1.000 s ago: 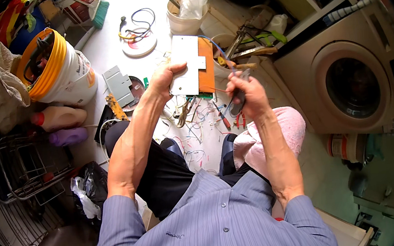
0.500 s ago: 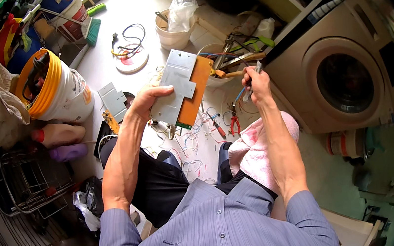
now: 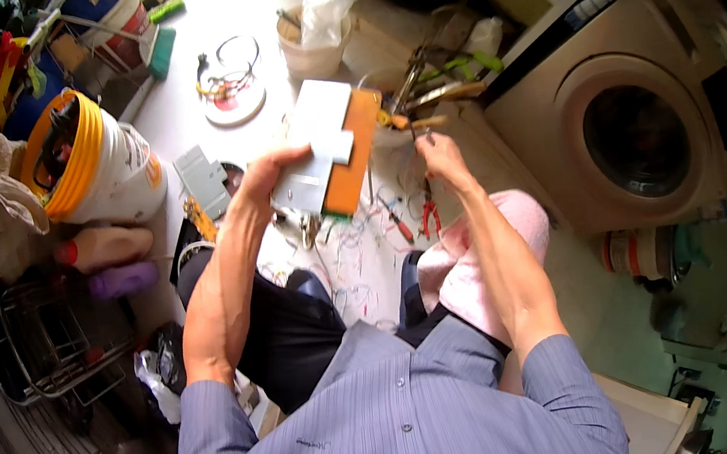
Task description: The person organizes a bundle of wires and uses a screwdriver to tighten components on an electronic circuit board assembly.
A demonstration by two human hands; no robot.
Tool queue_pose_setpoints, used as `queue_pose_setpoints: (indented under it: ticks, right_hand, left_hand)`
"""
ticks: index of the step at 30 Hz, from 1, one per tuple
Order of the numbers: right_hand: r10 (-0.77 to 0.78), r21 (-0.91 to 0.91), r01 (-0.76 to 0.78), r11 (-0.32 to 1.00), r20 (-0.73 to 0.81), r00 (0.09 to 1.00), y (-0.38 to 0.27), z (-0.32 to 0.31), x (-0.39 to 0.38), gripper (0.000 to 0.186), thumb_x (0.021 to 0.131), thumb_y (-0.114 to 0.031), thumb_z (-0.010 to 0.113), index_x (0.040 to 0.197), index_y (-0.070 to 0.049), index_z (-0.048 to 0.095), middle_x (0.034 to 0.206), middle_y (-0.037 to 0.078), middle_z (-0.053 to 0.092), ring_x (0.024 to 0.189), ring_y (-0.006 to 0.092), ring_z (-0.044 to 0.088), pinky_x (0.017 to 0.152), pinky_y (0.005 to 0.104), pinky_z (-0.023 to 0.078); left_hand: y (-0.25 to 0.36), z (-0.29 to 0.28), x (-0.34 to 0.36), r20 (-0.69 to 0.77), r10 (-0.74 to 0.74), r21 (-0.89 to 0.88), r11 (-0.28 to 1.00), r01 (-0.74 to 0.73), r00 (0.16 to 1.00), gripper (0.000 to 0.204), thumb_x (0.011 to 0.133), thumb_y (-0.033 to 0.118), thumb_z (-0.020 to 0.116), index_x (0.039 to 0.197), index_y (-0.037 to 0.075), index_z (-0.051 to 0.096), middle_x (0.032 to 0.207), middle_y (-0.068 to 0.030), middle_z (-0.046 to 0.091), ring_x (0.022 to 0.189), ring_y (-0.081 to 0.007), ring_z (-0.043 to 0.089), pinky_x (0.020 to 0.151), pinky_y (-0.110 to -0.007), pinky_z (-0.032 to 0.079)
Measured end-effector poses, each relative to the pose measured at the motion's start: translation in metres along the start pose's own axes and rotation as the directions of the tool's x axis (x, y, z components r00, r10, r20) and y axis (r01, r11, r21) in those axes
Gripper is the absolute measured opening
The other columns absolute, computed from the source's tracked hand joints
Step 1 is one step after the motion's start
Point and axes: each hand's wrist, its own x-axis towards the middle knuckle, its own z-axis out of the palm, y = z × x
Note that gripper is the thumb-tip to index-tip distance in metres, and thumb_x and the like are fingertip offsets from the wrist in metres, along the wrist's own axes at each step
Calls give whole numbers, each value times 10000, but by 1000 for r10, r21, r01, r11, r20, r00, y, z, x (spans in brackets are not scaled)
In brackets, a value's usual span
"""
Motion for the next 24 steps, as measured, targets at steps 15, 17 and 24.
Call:
queue_pose_setpoints:
  ticks: [15,17,24]
  right_hand:
    - [560,80,-575,814,149,815,252,192,-61,95,917,-107,577,900,-28,627,669,72,635,495,158,579,398,294,403]
    - [545,-70,-542,838,28,838,298,219,-76,139,913,-151,581,863,-40,648,686,83,662,496,154,593,413,312,418]
    - [516,-398,-463,792,31,856,297,231,-116,294,894,-217,554,1021,-12,723,883,199,755,887,373,737,822,481,549]
  left_hand:
    - [38,0,10,-307,244,-25,964,-264,920,257,953,209,688,1113,8,685,1006,-91,755,837,-192,746,745,-316,618]
    - [39,5,14,-283,240,-65,961,-268,929,257,952,201,688,1123,8,688,1032,-95,753,861,-193,742,768,-320,616]
    - [56,-17,17,-150,245,-99,960,-261,958,239,976,184,657,1126,1,689,1049,-92,754,899,-201,746,809,-327,613]
